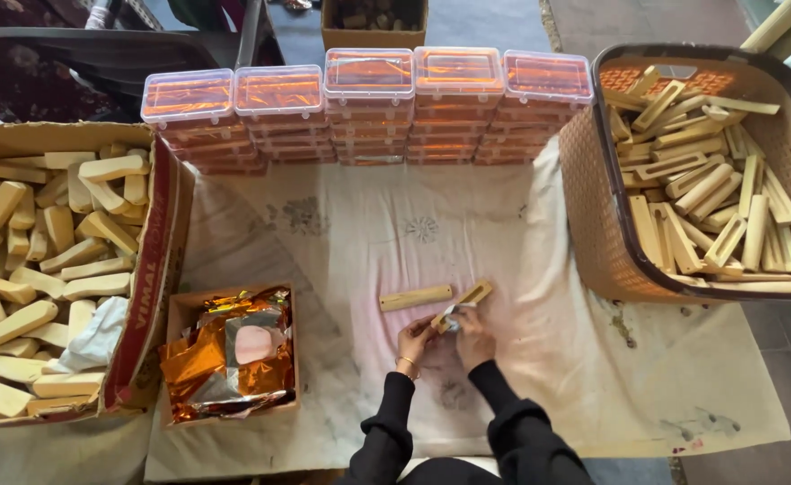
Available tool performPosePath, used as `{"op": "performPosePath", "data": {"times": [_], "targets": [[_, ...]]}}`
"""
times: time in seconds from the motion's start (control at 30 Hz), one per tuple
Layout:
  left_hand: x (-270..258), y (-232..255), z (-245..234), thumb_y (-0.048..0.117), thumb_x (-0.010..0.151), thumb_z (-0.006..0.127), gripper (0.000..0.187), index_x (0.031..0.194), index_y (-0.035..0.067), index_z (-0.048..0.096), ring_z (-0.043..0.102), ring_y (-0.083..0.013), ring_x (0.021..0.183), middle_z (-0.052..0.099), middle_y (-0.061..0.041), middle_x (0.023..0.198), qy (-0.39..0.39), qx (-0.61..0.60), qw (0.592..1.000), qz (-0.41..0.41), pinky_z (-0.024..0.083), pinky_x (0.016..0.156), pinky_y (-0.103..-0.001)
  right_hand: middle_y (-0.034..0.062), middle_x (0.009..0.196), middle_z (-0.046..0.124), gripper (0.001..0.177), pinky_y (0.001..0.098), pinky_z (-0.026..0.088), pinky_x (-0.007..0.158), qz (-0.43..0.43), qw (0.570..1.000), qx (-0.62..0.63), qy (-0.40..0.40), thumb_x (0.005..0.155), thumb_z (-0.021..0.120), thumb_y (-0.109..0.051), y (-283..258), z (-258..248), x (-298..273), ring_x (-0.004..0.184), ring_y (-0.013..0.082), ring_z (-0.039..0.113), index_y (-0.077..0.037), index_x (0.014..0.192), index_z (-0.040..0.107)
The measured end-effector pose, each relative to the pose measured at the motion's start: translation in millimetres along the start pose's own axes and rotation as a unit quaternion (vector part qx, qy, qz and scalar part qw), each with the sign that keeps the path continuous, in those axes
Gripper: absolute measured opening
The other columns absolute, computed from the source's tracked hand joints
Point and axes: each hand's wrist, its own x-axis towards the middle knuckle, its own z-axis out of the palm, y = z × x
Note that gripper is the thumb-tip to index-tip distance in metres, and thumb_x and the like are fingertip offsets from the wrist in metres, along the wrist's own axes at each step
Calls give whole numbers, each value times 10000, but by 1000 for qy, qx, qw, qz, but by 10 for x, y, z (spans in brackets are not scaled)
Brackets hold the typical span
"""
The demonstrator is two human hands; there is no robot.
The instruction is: The person wipes a small wooden block with a white cloth, then places it on a sheet of orange foil. They fold the foil around the block to wrap it completely. The wrapped item is then placed into a small cardboard box.
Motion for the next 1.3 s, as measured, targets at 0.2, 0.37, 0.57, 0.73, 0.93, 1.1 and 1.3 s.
{"op": "performPosePath", "data": {"times": [0.2,0.37,0.57,0.73,0.93,1.1,1.3], "targets": [[-81,110,59,21,952,660,300,1247,-29,687,756,-200,955,757,-102,1111,-4,-31,999,-26,658,806,-304,-79,1254,642,312,423,581,798,14,996,-47,-79,942,602,-74,90,0,35,971,250,667,-295,1077,777],[-89,112,73,42,951,685,320,1269,20,711,752,-171,899,760,-86,1101,7,38,999,-36,616,736,-278,-33,1206,629,405,419,587,790,-34,999,-27,-4,757,630,24,259,-174,288,1086,269,626,-252,1010,784],[-6,32,50,69,954,694,322,1272,28,719,741,-158,858,766,-83,1059,12,60,998,-21,601,715,-267,-11,1262,597,414,426,578,838,13,999,-48,15,787,648,50,269,-58,284,1086,272,614,-248,1037,787],[-43,74,66,72,961,697,307,1260,11,724,734,-157,858,771,-75,1056,7,65,998,-3,593,708,-265,45,1277,603,416,437,565,842,14,999,-34,-1,733,692,14,267,69,95,1175,315,595,-198,1082,766],[6,-43,-13,65,961,672,317,1272,22,718,688,-142,837,771,-67,1105,7,57,998,-6,583,702,-273,9,1263,705,564,391,575,857,-9,993,116,30,778,599,46,-183,-124,-60,1085,286,678,-252,1237,732],[34,-83,-39,29,957,682,294,1248,-7,689,736,-150,884,755,-95,1098,19,34,999,-24,611,734,-285,-30,1242,727,549,380,568,879,-145,988,-2,42,802,597,30,201,305,29,1045,279,651,-258,1246,743],[-34,20,47,0,952,656,323,1270,-15,708,740,-165,881,752,-102,1086,4,38,999,2,600,740,-268,-40,1283,724,537,385,570,914,-59,995,7,83,786,585,44,426,167,432,1083,289,633,-226,1221,748]]}}
